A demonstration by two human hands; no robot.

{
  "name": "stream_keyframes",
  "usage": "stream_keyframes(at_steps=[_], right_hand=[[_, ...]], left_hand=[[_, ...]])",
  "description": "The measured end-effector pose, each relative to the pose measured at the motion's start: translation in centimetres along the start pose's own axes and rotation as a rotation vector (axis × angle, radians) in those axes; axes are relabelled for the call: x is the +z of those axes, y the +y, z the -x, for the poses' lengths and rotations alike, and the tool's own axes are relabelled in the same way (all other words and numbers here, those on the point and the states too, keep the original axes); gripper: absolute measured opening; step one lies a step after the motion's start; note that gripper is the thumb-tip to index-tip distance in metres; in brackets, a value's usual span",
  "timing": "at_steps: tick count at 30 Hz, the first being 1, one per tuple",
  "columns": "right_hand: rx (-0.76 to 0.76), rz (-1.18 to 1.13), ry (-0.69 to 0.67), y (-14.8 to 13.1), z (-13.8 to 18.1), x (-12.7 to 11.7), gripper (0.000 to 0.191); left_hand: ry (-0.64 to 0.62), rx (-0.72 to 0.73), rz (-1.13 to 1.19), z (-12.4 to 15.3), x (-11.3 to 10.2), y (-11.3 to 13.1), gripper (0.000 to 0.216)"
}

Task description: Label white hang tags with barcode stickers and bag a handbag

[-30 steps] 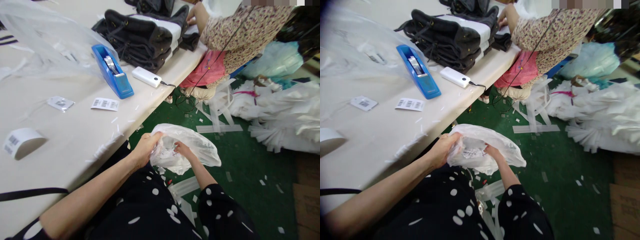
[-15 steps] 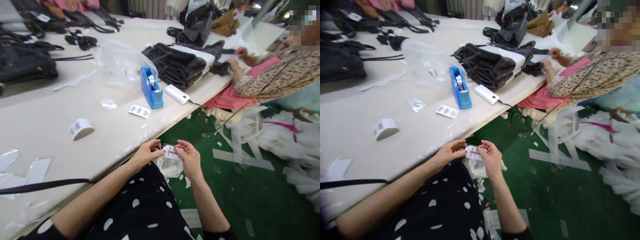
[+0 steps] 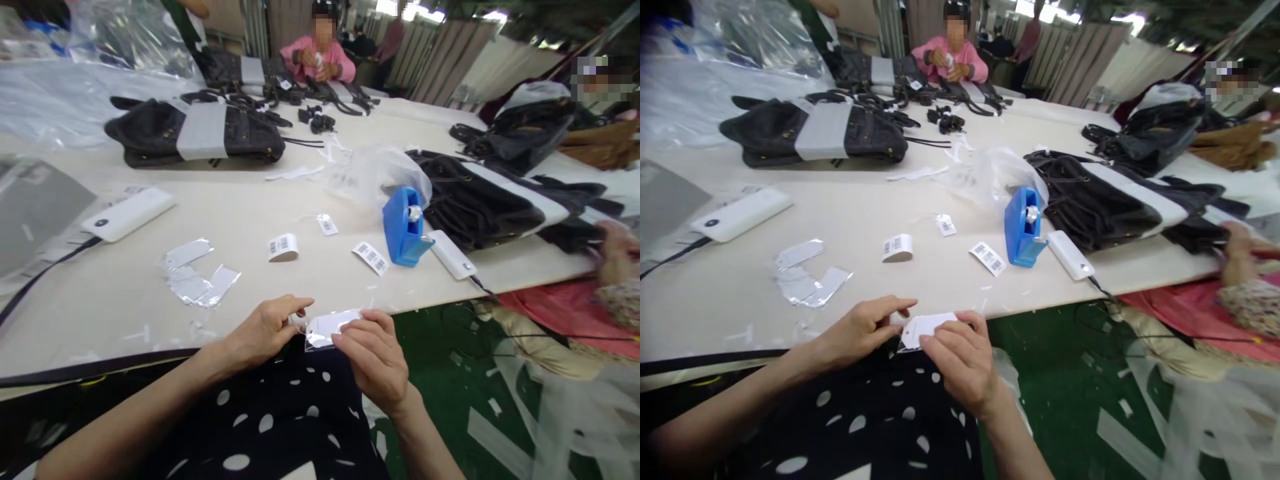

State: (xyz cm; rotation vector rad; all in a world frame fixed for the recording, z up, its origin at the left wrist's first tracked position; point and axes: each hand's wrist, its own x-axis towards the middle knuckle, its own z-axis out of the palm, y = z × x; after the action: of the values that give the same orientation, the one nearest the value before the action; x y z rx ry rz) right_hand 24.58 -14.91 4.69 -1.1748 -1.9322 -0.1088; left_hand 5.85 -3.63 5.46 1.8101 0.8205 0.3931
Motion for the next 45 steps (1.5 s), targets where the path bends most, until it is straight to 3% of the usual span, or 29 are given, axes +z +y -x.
stream_keyframes(at_steps=[5,9,11,13,15,19,22,26,37,45], right_hand=[[-0.061,0.008,0.023,0.0,-1.4,1.6,0.036],[-0.077,-0.028,0.011,0.1,-2.2,2.9,0.038],[-0.003,-0.023,0.087,0.3,-2.3,3.6,0.039],[0.210,-0.047,0.252,0.4,-2.3,4.3,0.038],[0.538,-0.214,0.386,0.5,-2.4,5.0,0.032],[1.150,-0.830,0.320,0.2,-3.4,6.5,0.026],[1.347,-1.004,0.338,0.0,-4.3,7.7,0.023],[1.397,-0.984,0.406,0.0,-4.7,9.0,0.022],[1.305,-0.970,0.272,-0.8,-4.2,10.9,0.016],[1.191,-0.957,0.174,-0.1,-3.9,10.5,0.017]], left_hand=[[0.022,-0.319,0.437,1.2,-1.7,-0.7,0.036],[-0.151,-0.352,0.703,1.0,-1.7,-0.5,0.029],[-0.120,-0.363,0.751,0.7,-1.5,-0.8,0.027],[-0.017,-0.392,0.761,0.5,-1.3,-1.3,0.027],[0.051,-0.406,0.748,0.4,-1.2,-1.9,0.026],[0.063,-0.389,0.728,0.5,-1.1,-2.5,0.026],[0.056,-0.388,0.710,0.6,-1.0,-2.6,0.027],[0.054,-0.382,0.697,0.5,-1.1,-2.9,0.026],[0.038,-0.381,0.737,-0.4,-1.4,-3.9,0.021],[0.226,-0.351,0.815,-1.0,-1.2,-3.9,0.028]])
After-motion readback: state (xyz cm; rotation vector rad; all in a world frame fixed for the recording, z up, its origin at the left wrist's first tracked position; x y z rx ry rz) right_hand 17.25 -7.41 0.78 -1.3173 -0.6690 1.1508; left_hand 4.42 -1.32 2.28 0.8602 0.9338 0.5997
